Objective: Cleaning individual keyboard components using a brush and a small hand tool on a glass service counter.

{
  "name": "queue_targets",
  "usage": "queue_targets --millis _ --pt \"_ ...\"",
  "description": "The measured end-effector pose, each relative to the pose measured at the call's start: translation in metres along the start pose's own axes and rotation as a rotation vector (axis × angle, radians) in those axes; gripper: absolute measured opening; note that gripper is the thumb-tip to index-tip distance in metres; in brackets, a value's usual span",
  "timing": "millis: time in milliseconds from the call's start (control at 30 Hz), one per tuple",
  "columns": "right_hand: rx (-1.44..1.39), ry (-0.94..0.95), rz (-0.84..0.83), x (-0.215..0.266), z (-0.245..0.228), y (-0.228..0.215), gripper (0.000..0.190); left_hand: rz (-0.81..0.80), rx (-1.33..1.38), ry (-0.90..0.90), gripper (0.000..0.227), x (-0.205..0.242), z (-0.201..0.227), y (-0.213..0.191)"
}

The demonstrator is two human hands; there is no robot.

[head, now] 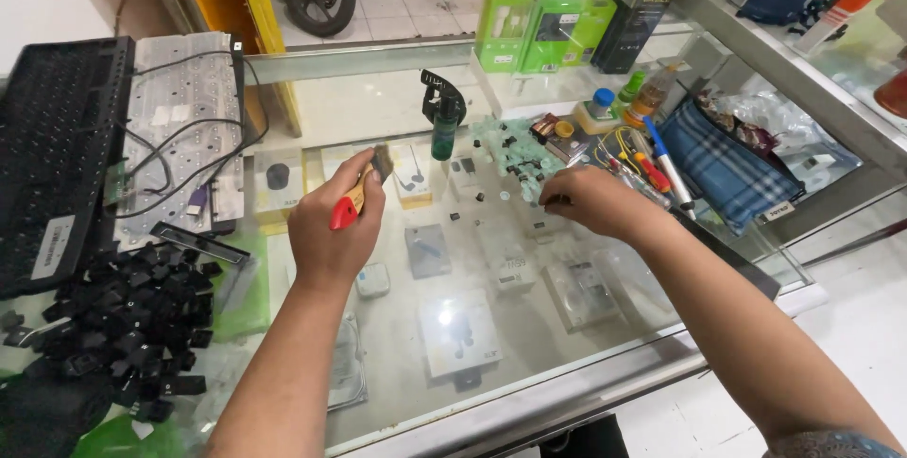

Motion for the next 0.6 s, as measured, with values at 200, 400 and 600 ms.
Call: queue_targets --millis 200,400,600 --pt "0.039 0.011 0.085 -0.006 -0.011 -0.009 0.014 0.015 0.010 0.007 0.030 -0.001 0.002 -0.004" --pt "-0.047 -0.203 0.185 -0.047 -0.052 0.002 0.009 0.004 -0.008 0.007 0.030 0.000 -0.002 -0.004" --pt "0.000 -0.288 0.199 -0.052 -0.070 0.017 0.006 0.009 0.010 0.018 0.030 -0.001 -0.002 -0.001"
Point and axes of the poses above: each hand's wrist, its own x-axis away from the middle knuckle, its own y-axis out of the palm, z = x × y, the point moved 2 cm from there along -x, towards the middle knuckle, and after that the axes turned 10 degrees about x, right-handed, at the moved point
